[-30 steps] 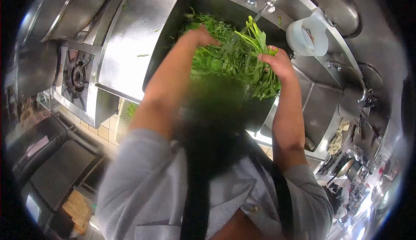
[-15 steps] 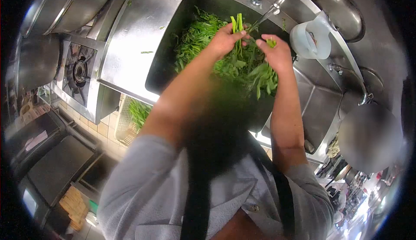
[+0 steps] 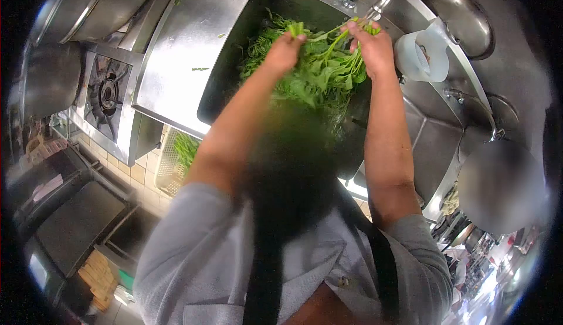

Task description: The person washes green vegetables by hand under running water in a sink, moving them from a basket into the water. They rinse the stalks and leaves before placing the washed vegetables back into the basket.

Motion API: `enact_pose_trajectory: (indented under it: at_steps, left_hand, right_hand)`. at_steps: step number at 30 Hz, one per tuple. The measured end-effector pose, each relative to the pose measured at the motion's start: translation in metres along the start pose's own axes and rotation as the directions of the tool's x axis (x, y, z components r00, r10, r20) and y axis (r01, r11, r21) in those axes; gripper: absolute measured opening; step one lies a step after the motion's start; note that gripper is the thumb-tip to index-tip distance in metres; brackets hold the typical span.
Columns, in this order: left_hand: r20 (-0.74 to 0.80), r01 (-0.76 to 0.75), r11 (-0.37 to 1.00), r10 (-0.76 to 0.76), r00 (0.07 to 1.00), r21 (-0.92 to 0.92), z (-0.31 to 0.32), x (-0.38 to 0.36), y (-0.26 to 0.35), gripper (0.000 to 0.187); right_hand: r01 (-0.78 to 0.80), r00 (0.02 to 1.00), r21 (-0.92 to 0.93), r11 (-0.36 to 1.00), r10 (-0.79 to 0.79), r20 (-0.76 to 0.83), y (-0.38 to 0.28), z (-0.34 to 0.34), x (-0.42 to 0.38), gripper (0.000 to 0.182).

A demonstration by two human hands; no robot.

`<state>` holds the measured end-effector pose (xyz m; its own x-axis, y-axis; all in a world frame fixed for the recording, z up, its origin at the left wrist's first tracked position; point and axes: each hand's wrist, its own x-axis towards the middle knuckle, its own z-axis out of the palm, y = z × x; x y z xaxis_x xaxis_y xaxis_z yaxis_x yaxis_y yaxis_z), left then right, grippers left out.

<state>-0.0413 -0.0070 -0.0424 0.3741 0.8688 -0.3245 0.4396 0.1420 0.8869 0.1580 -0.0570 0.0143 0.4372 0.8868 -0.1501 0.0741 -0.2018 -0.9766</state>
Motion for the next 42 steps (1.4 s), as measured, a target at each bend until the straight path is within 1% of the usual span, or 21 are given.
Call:
enact_pose_trajectory:
  at_steps: [1, 2, 5, 6, 8, 9, 11, 15, 18, 20, 26, 28, 30, 32, 34, 35, 36, 37, 38, 39, 42]
  left_hand:
    - [-0.047, 0.042, 0.995, -0.038, 0.998, 0.088, -0.006, 0.007, -0.012, 0.035]
    - [-0.078, -0.017, 0.990, 0.028, 0.997, 0.137, -0.010, 0.026, -0.039, 0.035]
    - [-0.123, 0.015, 0.972, -0.045, 0.991, -0.235, -0.027, 0.012, -0.004, 0.029]
    - [-0.124, 0.016, 0.972, -0.046, 0.991, -0.235, -0.029, 0.013, 0.007, 0.029]
    - [0.009, -0.186, 0.949, 0.194, 0.981, -0.255, -0.030, 0.021, 0.024, 0.029]
    - [0.004, -0.186, 0.949, 0.193, 0.981, -0.256, -0.029, 0.024, 0.033, 0.029]
    - [0.210, -0.318, 0.901, 0.386, 0.898, -0.296, -0.027, 0.029, 0.048, 0.031]
    - [0.281, -0.313, 0.913, 0.382, 0.881, -0.262, -0.023, 0.037, 0.058, 0.028]
    - [0.185, -0.256, 0.936, 0.303, 0.935, -0.240, -0.019, 0.035, 0.058, 0.027]
    - [0.079, -0.249, 0.887, 0.301, 0.950, -0.389, -0.013, 0.036, 0.051, 0.016]
    - [0.063, -0.197, 0.872, 0.251, 0.966, -0.449, -0.013, 0.017, 0.059, 0.016]
    - [0.063, -0.188, 0.880, 0.238, 0.969, -0.436, -0.010, 0.018, 0.055, 0.017]
    - [0.062, -0.179, 0.889, 0.225, 0.972, -0.422, -0.010, 0.017, 0.054, 0.017]
    - [0.079, -0.170, 0.910, 0.215, 0.973, -0.378, -0.010, 0.011, 0.053, 0.030]
    - [0.039, -0.181, 0.898, 0.215, 0.976, -0.401, -0.004, 0.009, 0.050, 0.030]
    - [-0.001, -0.194, 0.885, 0.214, 0.977, -0.424, -0.002, 0.008, 0.047, 0.029]
    - [-0.001, -0.194, 0.885, 0.214, 0.977, -0.424, -0.003, 0.009, 0.045, 0.029]
    - [-0.014, -0.176, 0.861, 0.193, 0.981, -0.478, -0.005, 0.010, 0.041, 0.023]
    - [-0.027, -0.159, 0.833, 0.171, 0.985, -0.530, -0.007, 0.012, 0.038, 0.017]
    - [-0.029, -0.159, 0.832, 0.170, 0.985, -0.531, -0.009, 0.015, 0.031, 0.017]
    - [-0.006, -0.101, 0.863, 0.112, 0.994, -0.496, -0.013, 0.021, 0.017, 0.019]
  right_hand:
    - [0.025, 0.999, 0.065, 0.998, -0.027, 0.032, -0.005, -0.003, 0.000, 0.027]
    - [0.039, 0.998, 0.093, 0.995, -0.042, 0.036, -0.006, -0.006, 0.004, 0.027]
    - [0.087, 0.992, -0.033, 0.996, -0.083, 0.096, -0.013, -0.009, 0.006, 0.027]
    - [0.086, 0.992, -0.032, 0.996, -0.082, 0.097, -0.012, -0.007, 0.006, 0.027]
    - [0.064, 0.986, -0.180, 0.982, -0.034, 0.163, -0.012, 0.000, 0.007, 0.027]
    - [0.066, 0.985, -0.181, 0.981, -0.035, 0.167, -0.012, 0.003, 0.007, 0.027]
    - [0.076, 0.959, -0.281, 0.957, 0.007, 0.284, -0.015, 0.008, 0.006, 0.028]
    - [0.064, 0.960, -0.347, 0.936, 0.037, 0.276, -0.014, 0.005, 0.007, 0.034]
    - [0.068, 0.988, -0.391, 0.918, -0.006, 0.157, -0.010, 0.002, -0.001, 0.034]
    - [0.108, 0.989, -0.459, 0.882, -0.047, 0.143, 0.007, 0.003, 0.001, 0.033]
    - [0.148, 0.989, -0.597, 0.789, -0.122, 0.084, 0.016, 0.017, -0.008, 0.029]
    - [0.279, 0.955, -0.635, 0.721, -0.279, 0.103, 0.021, 0.022, -0.009, 0.029]
    - [0.289, 0.946, -0.682, 0.672, -0.310, 0.096, 0.023, 0.025, -0.009, 0.028]
    - [0.294, 0.937, -0.727, 0.621, -0.339, 0.090, 0.025, 0.026, -0.009, 0.027]
    - [0.133, 0.970, -0.592, 0.795, -0.228, -0.088, 0.029, 0.027, -0.005, 0.024]
    - [0.134, 0.970, -0.591, 0.795, -0.227, -0.087, 0.034, 0.023, -0.001, 0.024]
    - [0.001, 0.983, -0.322, 0.947, -0.059, -0.172, 0.041, 0.014, 0.006, 0.022]
    - [-0.134, 0.971, -0.018, 0.991, 0.128, -0.202, 0.040, 0.008, 0.007, 0.021]
    - [-0.015, 0.987, 0.083, 0.996, 0.028, -0.158, 0.039, -0.002, 0.004, 0.020]
    - [-0.016, 0.991, 0.298, 0.955, 0.055, -0.122, 0.034, -0.005, 0.004, 0.021]
    - [-0.099, 0.979, 0.469, 0.878, 0.170, -0.113, 0.023, -0.019, -0.002, 0.024]
